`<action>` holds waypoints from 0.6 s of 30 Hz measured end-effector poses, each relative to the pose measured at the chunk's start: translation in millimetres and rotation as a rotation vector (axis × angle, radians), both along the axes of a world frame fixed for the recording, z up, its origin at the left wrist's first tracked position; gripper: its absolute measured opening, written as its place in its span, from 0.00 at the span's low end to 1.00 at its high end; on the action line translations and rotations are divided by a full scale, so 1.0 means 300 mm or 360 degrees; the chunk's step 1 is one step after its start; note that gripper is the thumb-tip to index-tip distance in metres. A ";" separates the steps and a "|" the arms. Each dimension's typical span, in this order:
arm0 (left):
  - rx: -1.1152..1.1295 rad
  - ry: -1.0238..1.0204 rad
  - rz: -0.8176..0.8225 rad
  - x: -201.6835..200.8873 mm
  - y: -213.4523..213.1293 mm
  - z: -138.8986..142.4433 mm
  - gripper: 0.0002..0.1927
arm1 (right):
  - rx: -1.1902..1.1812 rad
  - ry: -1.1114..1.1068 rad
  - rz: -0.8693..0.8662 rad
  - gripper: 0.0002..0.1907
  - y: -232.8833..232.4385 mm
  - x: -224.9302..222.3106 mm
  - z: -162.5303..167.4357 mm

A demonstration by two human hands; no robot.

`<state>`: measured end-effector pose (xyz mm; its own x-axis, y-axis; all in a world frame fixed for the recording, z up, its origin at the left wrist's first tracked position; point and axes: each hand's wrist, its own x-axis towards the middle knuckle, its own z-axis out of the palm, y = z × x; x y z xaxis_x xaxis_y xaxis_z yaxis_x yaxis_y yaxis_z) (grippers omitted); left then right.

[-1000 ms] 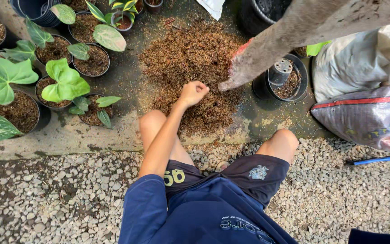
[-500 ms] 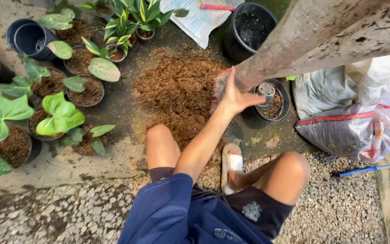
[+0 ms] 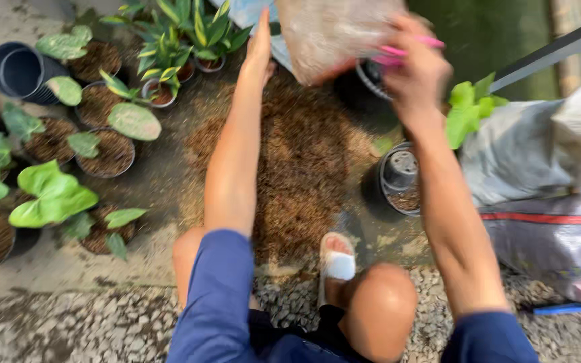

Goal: The person pours potting mix from a bag onto the ground, then repots several small plants into black plastic pots. They remove plants from their original containers, place them in new pots, and fill with soil by hand.

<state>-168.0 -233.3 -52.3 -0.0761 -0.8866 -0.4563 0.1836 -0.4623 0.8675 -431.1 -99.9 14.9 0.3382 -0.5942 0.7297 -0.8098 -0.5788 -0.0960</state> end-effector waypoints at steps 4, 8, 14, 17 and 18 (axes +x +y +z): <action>-0.0521 -0.0286 -0.0233 0.190 0.345 -0.252 0.35 | 0.0758 0.0091 -0.0238 0.10 -0.228 0.136 -0.257; -0.0114 -0.0264 -0.0330 0.354 0.683 -0.462 0.24 | 0.1170 0.0208 -0.0035 0.11 -0.091 0.106 -0.426; -0.0472 0.0064 -0.0170 0.303 0.856 -0.730 0.23 | 0.2422 -0.1323 -0.0027 0.19 0.398 -0.051 -0.659; -0.0523 -0.0409 -0.0195 0.253 0.853 -0.807 0.25 | 0.2434 -0.1770 -0.0412 0.20 0.687 -0.095 -0.760; -0.0656 -0.0651 -0.0123 0.238 0.844 -0.823 0.25 | 0.2423 -0.1786 -0.0497 0.20 0.792 -0.106 -0.800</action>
<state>-96.5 19.9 -299.2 -0.0378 -0.9960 -0.0807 -0.2246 -0.0702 0.9719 -463.0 137.6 -225.1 -0.0784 -0.7857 -0.6136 -0.0680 0.6183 -0.7830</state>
